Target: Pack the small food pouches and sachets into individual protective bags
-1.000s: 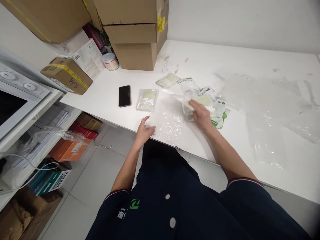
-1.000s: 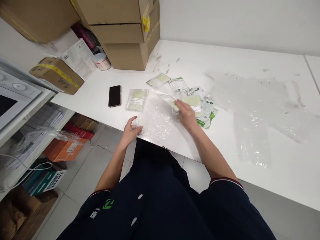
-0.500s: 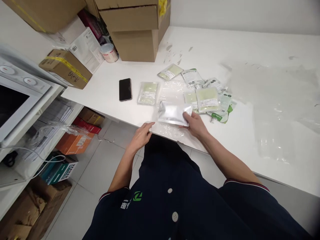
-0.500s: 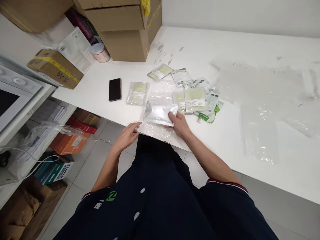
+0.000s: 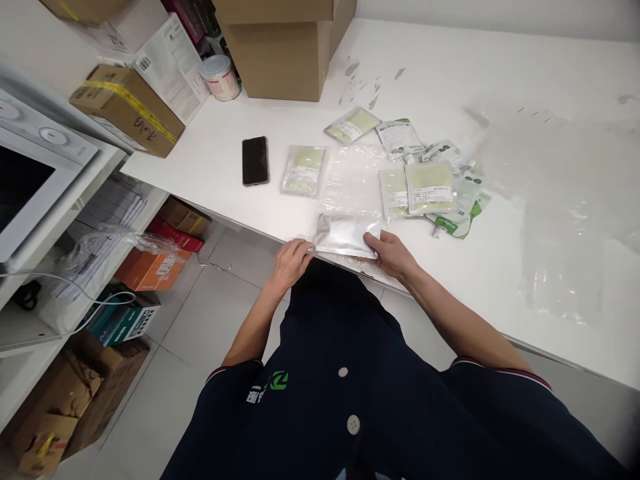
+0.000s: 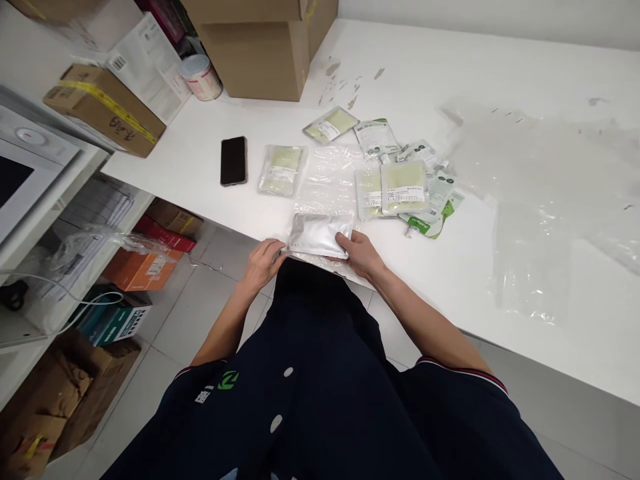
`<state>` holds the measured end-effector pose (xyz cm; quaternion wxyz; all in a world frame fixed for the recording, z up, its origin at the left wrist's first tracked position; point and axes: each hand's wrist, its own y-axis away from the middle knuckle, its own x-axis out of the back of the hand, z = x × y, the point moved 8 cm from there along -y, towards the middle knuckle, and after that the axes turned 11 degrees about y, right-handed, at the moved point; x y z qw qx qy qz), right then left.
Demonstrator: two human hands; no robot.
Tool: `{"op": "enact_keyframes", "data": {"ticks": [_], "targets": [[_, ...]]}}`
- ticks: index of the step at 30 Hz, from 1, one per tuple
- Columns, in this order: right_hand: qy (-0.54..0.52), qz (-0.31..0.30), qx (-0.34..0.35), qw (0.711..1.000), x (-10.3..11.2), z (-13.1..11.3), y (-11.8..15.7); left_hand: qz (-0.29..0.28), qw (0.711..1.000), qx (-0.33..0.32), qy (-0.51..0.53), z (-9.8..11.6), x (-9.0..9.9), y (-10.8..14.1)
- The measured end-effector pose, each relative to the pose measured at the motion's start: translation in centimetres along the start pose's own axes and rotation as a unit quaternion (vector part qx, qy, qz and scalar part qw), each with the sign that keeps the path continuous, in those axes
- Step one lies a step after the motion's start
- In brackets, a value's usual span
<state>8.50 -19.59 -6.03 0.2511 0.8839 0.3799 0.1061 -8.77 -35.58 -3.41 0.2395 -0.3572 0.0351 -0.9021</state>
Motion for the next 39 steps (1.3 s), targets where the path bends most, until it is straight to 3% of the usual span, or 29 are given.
{"op": "enact_keyframes", "data": {"ticks": [4,6,8,10,12,15,18,20,23,26,28,31,33,36,39], "targets": [[0.067,-0.031,-0.001,0.997,-0.4,0.2,-0.4,-0.022,0.998,0.023,0.049,-0.7,-0.2,-0.4],[0.164,-0.056,0.0,0.985,-0.1,-0.2,-0.4,-0.03,0.997,0.023,0.062,-0.9,-0.2,-0.7],[0.324,-0.04,0.015,0.945,1.4,-1.1,-0.3,-0.034,0.997,0.009,0.062,-0.8,-0.2,-0.8],[0.483,0.042,0.045,0.874,4.0,-2.6,0.2,-0.039,0.998,-0.022,0.05,-0.2,-0.2,-0.8],[0.563,0.108,0.107,0.812,6.2,-4.0,1.5,-0.049,0.996,-0.057,0.044,0.7,-0.3,-0.6],[0.597,0.043,0.231,0.767,6.4,-3.8,3.9,-0.065,0.991,-0.087,0.072,2.0,-0.5,-0.4],[0.609,-0.008,0.296,0.736,5.7,-2.4,5.6,-0.051,0.987,-0.093,0.118,3.2,-0.1,-0.6],[0.576,-0.013,0.337,0.745,4.9,-2.1,5.9,-0.038,0.985,-0.084,0.143,3.8,0.3,-1.1],[0.474,0.003,0.39,0.79,4.0,-2.9,5.2,-0.026,0.987,-0.055,0.15,4.4,0.7,-2.4],[0.382,0.052,0.354,0.852,4.3,-3.6,3.0,0.022,0.989,-0.018,0.142,4.2,1.1,-4.8],[0.361,0.1,0.304,0.876,4.9,-4.1,1.4,0.078,0.986,0.009,0.149,3.7,1.3,-6.7],[0.368,0.169,0.253,0.879,5.5,-5.2,-0.5,0.141,0.976,0.046,0.158,2.4,0.7,-9.7],[0.379,0.183,0.225,0.879,5.5,-5.7,-1.8,0.148,0.976,0.074,0.14,1.4,-0.3,-11.4],[0.432,0.176,0.18,0.866,5.1,-5.9,-3.4,0.108,0.987,0.106,0.06,0.4,-2.1,-12.9],[0.506,0.169,0.128,0.836,4.6,-5.8,-3.9,0.041,0.988,0.141,-0.051,0.2,-3.4,-13.2]]}}
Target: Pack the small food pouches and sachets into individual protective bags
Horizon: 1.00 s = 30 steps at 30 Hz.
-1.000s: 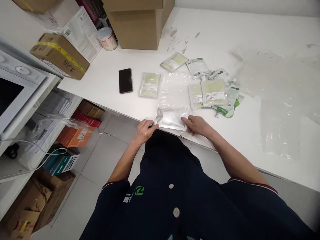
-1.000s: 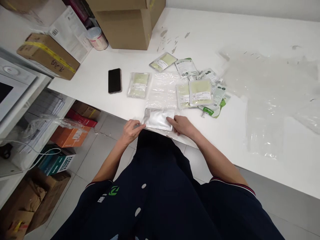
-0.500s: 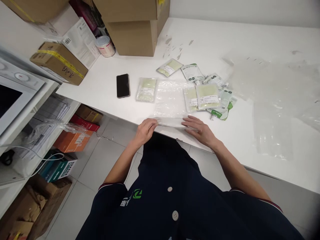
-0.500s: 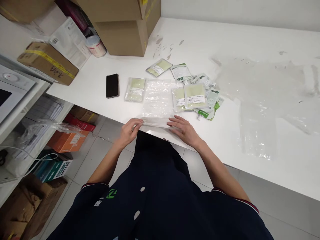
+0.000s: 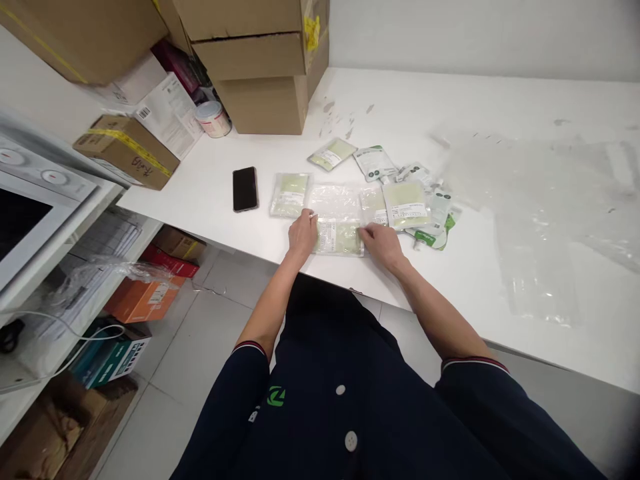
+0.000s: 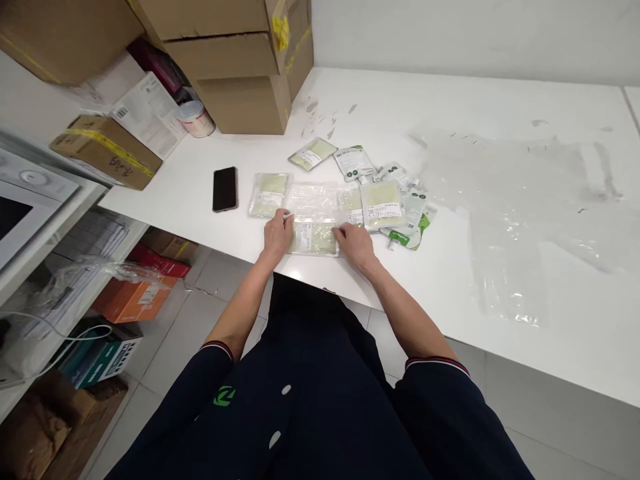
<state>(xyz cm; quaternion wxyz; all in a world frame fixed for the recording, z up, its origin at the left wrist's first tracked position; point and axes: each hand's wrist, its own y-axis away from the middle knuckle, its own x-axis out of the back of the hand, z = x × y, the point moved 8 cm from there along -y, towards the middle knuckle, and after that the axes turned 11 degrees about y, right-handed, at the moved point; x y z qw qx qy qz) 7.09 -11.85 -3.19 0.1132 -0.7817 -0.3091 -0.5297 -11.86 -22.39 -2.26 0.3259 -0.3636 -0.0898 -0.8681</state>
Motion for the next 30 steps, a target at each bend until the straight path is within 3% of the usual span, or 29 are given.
{"op": "enact_keyframes", "data": {"ticks": [2,4,5,7,10,14,18,20,23,26,28,30], "targets": [[0.06,0.0,-0.039,0.997,0.3,0.2,0.5,-0.032,0.997,0.017,-0.066,0.2,-0.4,0.2],[0.121,0.053,-0.055,0.99,1.6,0.2,1.4,-0.058,0.992,0.024,-0.112,0.7,-0.7,0.2],[0.145,0.09,-0.031,0.985,2.4,-0.2,2.0,-0.068,0.989,0.025,-0.128,0.9,-0.8,0.2],[0.178,0.134,0.096,0.97,2.9,-1.9,3.4,-0.082,0.985,0.025,-0.151,1.2,-0.9,0.0],[0.211,0.085,0.291,0.929,1.1,-3.3,5.4,-0.09,0.982,0.027,-0.162,1.3,-0.7,-0.3],[0.215,0.058,0.345,0.912,-0.4,-1.9,5.8,-0.123,0.985,0.023,-0.122,1.3,-0.1,0.3],[0.123,0.032,0.392,0.911,-0.7,-1.0,6.5,-0.182,0.979,0.043,-0.085,0.1,1.1,3.1],[0.068,0.004,0.4,0.914,-0.7,-0.7,7.1,-0.184,0.981,0.015,-0.06,-0.4,2.4,4.8],[0.008,-0.023,0.383,0.923,-0.2,-0.3,7.7,-0.183,0.979,-0.091,0.025,-0.2,4.3,7.5],[-0.026,-0.052,0.368,0.928,0.5,-0.5,7.6,-0.249,0.95,-0.155,0.104,-0.1,4.3,9.8],[-0.049,-0.081,0.345,0.934,0.9,-0.6,7.1,-0.254,0.949,-0.143,0.123,-0.5,3.7,10.1],[-0.084,-0.106,0.29,0.947,1.2,-0.2,6.1,-0.2,0.966,-0.092,0.133,-1.3,3.2,9.4]]}}
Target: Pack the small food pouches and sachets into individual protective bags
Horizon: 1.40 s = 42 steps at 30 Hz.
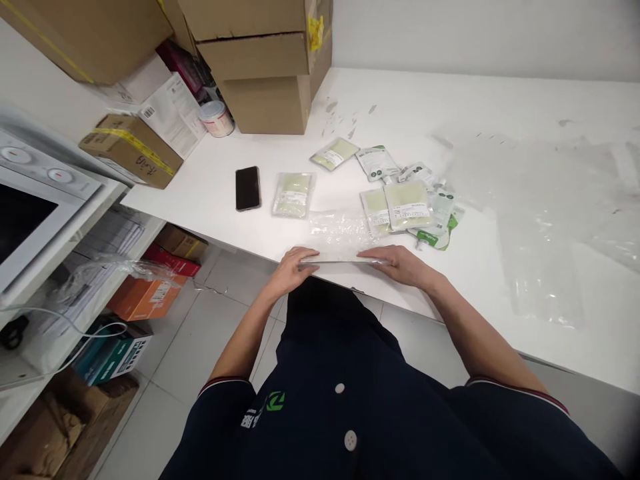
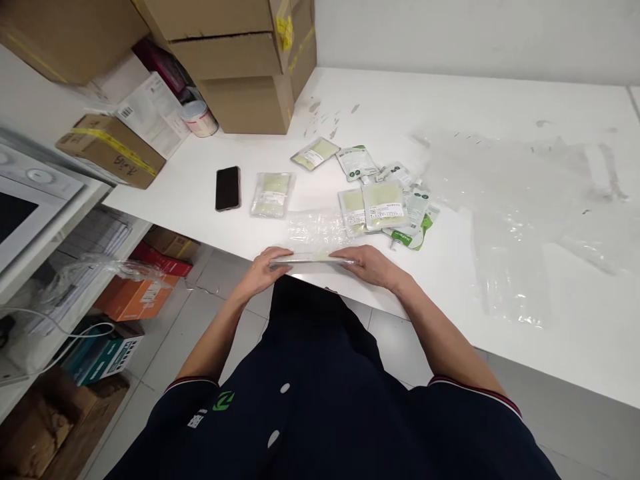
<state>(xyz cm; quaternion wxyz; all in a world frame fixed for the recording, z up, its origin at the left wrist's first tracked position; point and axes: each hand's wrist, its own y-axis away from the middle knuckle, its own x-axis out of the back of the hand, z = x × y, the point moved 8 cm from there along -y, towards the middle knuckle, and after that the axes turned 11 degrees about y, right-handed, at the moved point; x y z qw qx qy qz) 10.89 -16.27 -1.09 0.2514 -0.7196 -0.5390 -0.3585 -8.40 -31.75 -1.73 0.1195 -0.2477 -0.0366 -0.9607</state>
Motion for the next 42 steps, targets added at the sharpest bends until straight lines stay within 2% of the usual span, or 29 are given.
{"op": "enact_keyframes", "data": {"ticks": [3,5,8,10,13,17,21,24,29,35,38,42], "targets": [[-0.072,0.024,-0.11,0.991,0.5,2.2,-0.7,0.103,0.992,0.078,-0.004,-1.8,0.5,-1.4],[-0.088,0.065,-0.168,0.98,0.7,3.6,-1.2,0.129,0.985,0.11,-0.031,-2.3,0.6,-2.4],[-0.055,0.128,-0.229,0.963,0.7,4.8,-2.1,0.139,0.975,0.151,-0.084,-2.3,0.8,-3.7],[-0.018,0.138,-0.256,0.956,0.4,4.8,-2.9,0.138,0.966,0.182,-0.12,-2.1,1.0,-4.3],[0.073,0.118,-0.303,0.943,0.1,4.2,-3.9,0.124,0.953,0.222,-0.164,-1.6,0.8,-5.0],[0.213,0.062,-0.358,0.907,0.5,3.3,-4.8,0.103,0.939,0.24,-0.225,-0.9,0.2,-5.9],[0.268,0.02,-0.377,0.886,0.7,3.1,-5.0,0.08,0.936,0.235,-0.249,-0.3,-0.6,-6.5],[0.281,-0.004,-0.362,0.889,0.4,3.1,-4.8,0.059,0.933,0.247,-0.256,-0.5,-1.2,-6.4],[0.261,0.008,-0.349,0.9,0.2,2.7,-3.7,0.077,0.929,0.238,-0.271,-0.5,-1.3,-5.4],[0.229,0.006,-0.354,0.907,-0.2,2.5,-2.7,0.1,0.941,0.201,-0.254,0.0,-1.1,-3.5],[0.229,0.002,-0.352,0.908,-0.3,2.5,-2.8,0.099,0.947,0.172,-0.251,0.3,-1.3,-3.1],[0.238,-0.008,-0.354,0.904,-0.5,2.3,-3.1,0.087,0.94,0.167,-0.285,0.6,-1.7,-2.7]]}}
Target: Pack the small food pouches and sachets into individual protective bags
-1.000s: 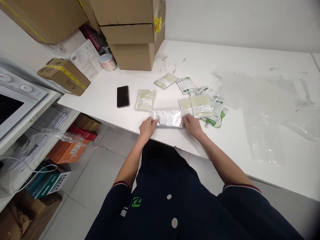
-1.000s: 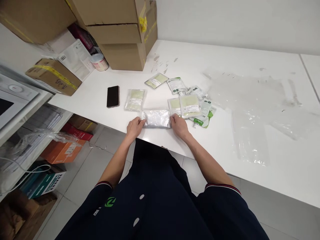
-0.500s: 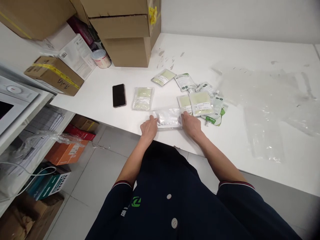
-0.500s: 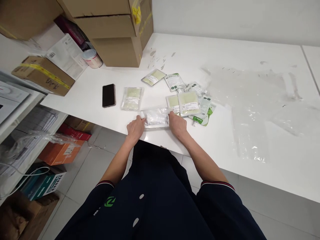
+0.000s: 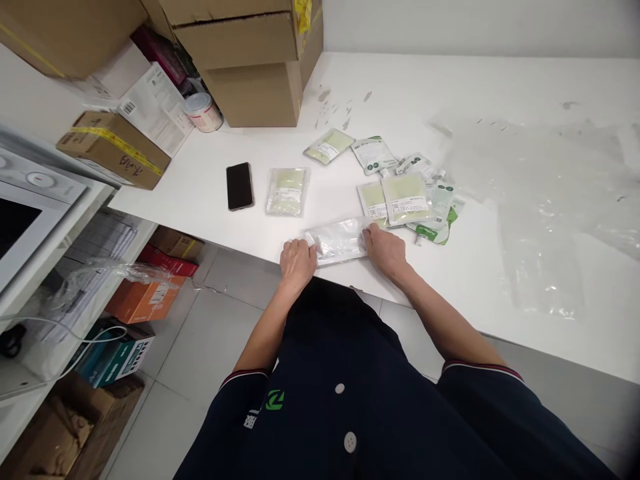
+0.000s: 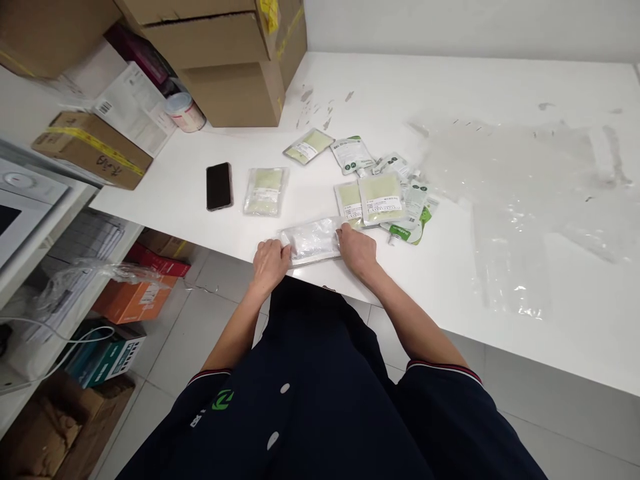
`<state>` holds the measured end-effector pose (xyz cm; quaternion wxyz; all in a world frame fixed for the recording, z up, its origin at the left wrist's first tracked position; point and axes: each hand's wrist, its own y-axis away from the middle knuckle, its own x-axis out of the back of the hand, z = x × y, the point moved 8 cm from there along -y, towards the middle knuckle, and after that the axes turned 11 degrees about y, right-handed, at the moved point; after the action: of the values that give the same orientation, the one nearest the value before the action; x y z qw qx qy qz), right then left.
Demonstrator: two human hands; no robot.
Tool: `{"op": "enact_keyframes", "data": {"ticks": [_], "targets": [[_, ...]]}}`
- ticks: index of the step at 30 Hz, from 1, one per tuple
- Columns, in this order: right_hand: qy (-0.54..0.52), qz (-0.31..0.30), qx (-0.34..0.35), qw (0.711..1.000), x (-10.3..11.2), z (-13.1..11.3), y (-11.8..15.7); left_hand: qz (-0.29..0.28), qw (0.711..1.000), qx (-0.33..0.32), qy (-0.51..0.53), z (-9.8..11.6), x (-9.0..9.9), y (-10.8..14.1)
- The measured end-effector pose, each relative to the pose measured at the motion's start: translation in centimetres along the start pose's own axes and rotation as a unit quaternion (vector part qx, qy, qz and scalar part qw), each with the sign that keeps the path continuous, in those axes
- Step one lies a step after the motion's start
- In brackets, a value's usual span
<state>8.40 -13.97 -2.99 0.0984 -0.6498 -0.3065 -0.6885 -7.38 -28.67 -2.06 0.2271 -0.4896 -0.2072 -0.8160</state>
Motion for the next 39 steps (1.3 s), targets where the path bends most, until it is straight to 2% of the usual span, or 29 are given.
{"op": "enact_keyframes", "data": {"ticks": [9,13,17,19,21,24,27,30,32,34,37,39], "targets": [[-0.006,0.009,0.031,0.999,0.1,0.3,0.6,-0.033,0.999,-0.026,-0.021,0.0,-0.3,1.1],[0.019,0.013,0.033,0.999,-0.1,-0.1,0.6,-0.035,0.999,-0.015,-0.017,-0.4,-0.2,1.2],[0.036,0.031,0.028,0.999,-0.6,-0.8,0.1,-0.048,0.998,0.009,-0.041,-0.1,0.9,1.4],[0.04,0.04,0.028,0.998,-0.8,-1.1,0.0,-0.022,0.998,0.007,-0.052,0.6,2.0,0.9],[0.049,0.049,0.026,0.997,-0.9,-1.2,-0.1,-0.001,0.999,-0.022,-0.037,1.9,2.7,-0.3],[0.06,0.053,0.018,0.997,-0.9,-1.1,0.0,-0.048,0.997,-0.057,0.007,3.1,1.8,-2.8],[0.06,0.062,0.014,0.996,-0.8,-1.1,0.0,-0.118,0.991,-0.04,0.053,3.1,0.3,-5.2],[0.047,0.087,0.015,0.995,-0.8,-1.0,-0.1,-0.176,0.979,-0.023,0.097,2.9,-0.6,-6.5],[0.024,0.097,0.018,0.995,-0.8,-0.6,-0.2,-0.214,0.972,-0.021,0.098,2.7,-1.0,-6.5],[-0.019,0.117,0.025,0.993,-0.6,0.0,-0.2,-0.228,0.966,-0.034,0.117,2.7,-0.9,-6.2],[-0.146,0.193,0.001,0.97,0.5,2.2,0.7,-0.186,0.951,-0.051,0.241,2.2,0.4,-5.2],[-0.294,0.207,-0.034,0.932,0.5,3.8,1.4,-0.145,0.923,-0.04,0.355,1.3,1.1,-4.4]]}}
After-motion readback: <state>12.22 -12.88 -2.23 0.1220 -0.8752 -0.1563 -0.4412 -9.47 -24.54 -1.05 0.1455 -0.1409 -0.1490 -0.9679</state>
